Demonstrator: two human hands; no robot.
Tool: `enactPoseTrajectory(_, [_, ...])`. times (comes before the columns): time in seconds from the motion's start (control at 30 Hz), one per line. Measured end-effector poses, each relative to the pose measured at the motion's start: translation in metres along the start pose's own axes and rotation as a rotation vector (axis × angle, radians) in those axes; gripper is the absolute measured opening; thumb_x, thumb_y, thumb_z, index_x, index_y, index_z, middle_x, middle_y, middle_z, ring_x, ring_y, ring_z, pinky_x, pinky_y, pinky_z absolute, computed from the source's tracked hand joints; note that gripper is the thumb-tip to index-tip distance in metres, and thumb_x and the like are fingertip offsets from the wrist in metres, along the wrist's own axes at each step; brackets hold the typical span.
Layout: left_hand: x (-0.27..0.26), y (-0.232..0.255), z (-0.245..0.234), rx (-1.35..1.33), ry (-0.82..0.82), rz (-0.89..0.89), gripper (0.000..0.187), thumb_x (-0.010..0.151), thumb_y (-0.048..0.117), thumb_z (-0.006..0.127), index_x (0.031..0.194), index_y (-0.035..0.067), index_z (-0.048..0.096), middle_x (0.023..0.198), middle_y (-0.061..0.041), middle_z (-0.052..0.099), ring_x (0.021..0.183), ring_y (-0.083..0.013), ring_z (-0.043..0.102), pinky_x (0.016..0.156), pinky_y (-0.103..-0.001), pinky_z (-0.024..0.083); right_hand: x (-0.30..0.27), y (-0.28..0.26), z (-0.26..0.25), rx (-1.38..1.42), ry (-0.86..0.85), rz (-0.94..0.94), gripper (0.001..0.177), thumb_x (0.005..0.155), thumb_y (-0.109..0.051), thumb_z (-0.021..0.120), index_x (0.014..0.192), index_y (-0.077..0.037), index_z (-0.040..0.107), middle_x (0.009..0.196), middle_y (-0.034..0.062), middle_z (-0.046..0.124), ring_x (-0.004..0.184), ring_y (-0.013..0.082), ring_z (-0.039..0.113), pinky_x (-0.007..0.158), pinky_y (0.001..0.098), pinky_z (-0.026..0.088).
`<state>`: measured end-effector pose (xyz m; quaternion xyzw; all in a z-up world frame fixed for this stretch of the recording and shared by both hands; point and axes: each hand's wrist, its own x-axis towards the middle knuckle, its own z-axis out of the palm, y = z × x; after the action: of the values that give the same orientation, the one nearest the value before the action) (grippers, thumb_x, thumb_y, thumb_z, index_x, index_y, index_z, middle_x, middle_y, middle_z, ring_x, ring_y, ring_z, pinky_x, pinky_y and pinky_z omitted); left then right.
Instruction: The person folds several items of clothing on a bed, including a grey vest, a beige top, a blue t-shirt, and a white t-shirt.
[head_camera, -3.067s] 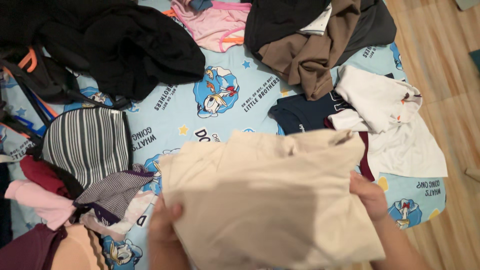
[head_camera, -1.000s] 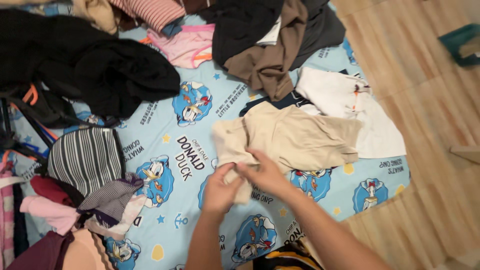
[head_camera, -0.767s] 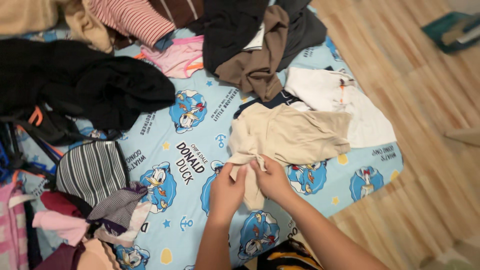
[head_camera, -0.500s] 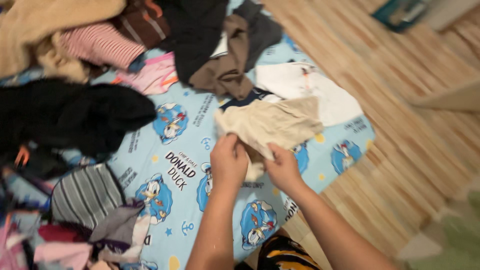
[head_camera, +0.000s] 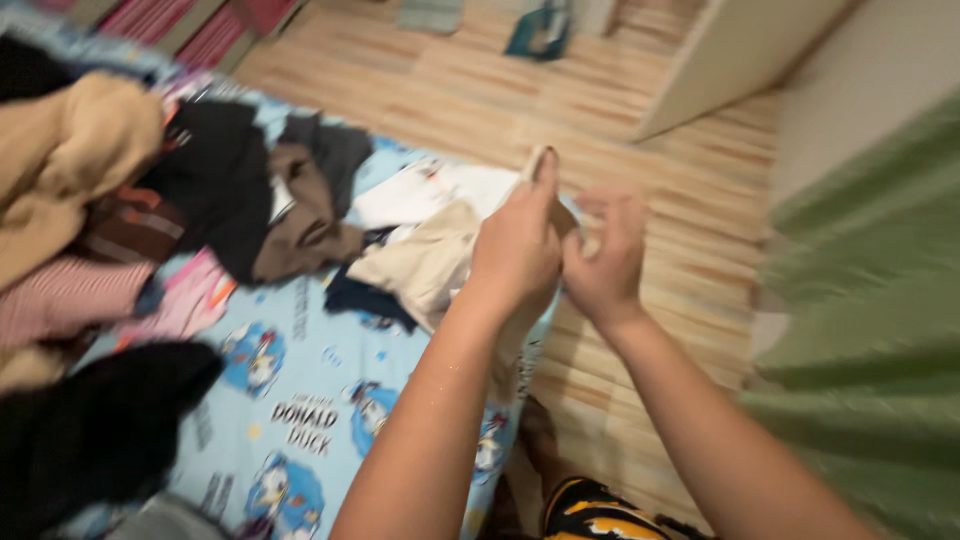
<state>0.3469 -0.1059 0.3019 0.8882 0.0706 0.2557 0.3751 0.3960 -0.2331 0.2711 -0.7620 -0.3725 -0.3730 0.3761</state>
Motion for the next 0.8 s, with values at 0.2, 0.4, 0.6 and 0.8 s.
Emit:
enactPoseTrajectory(0.2, [0.030, 0.085, 0.038, 0.070, -0.177, 0.141, 0.061, 0.080, 0.005, 0.063, 0.140, 0.015, 0.062, 0.109, -0.020, 0.071, 0.099, -0.0415, 0.068, 0.085, -0.050, 0.053, 0.020, 0.050, -0.058, 0.182, -0.487, 0.542, 0.016, 0.086, -0.007, 0.065, 0.099, -0.003, 0.072, 0.094, 0.0166, 0.072, 0.093, 0.0294, 0.072, 0.082, 0.0410, 0.053])
enactPoseTrajectory(0.4, [0.019, 0.160, 0.105, 0.135, -0.322, 0.391, 0.060, 0.072, 0.003, 0.066, 0.132, 0.014, 0.065, 0.099, -0.019, 0.073, 0.092, -0.0377, 0.071, 0.077, -0.049, 0.056, 0.029, 0.061, -0.078, -1.111, -0.970, 0.349, 0.035, 0.110, -0.019, 0.046, 0.104, -0.017, 0.080, 0.104, 0.0048, 0.079, 0.098, 0.0219, 0.074, 0.107, 0.0591, 0.039])
enactPoseTrajectory(0.6, [-0.005, 0.226, 0.137, 0.090, -0.298, 0.385, 0.036, 0.086, 0.009, 0.065, 0.122, 0.012, 0.067, 0.096, -0.017, 0.074, 0.087, -0.0375, 0.073, 0.073, -0.050, 0.057, 0.023, 0.108, -0.117, -1.269, -0.844, 0.494, 0.047, 0.110, -0.022, 0.033, 0.110, -0.021, 0.080, 0.110, 0.0004, 0.079, 0.107, 0.0149, 0.069, 0.115, 0.0570, 0.027])
enactPoseTrajectory(0.8, [-0.018, 0.297, 0.171, -0.104, -0.320, 0.302, 0.062, 0.075, 0.008, 0.066, 0.137, 0.012, 0.064, 0.085, -0.022, 0.073, 0.082, -0.0400, 0.072, 0.070, -0.052, 0.055, 0.031, 0.148, -0.139, -1.143, -0.687, 0.452, 0.038, 0.108, -0.026, 0.040, 0.113, -0.020, 0.077, 0.114, 0.0041, 0.075, 0.114, 0.0216, 0.066, 0.112, 0.0547, 0.031])
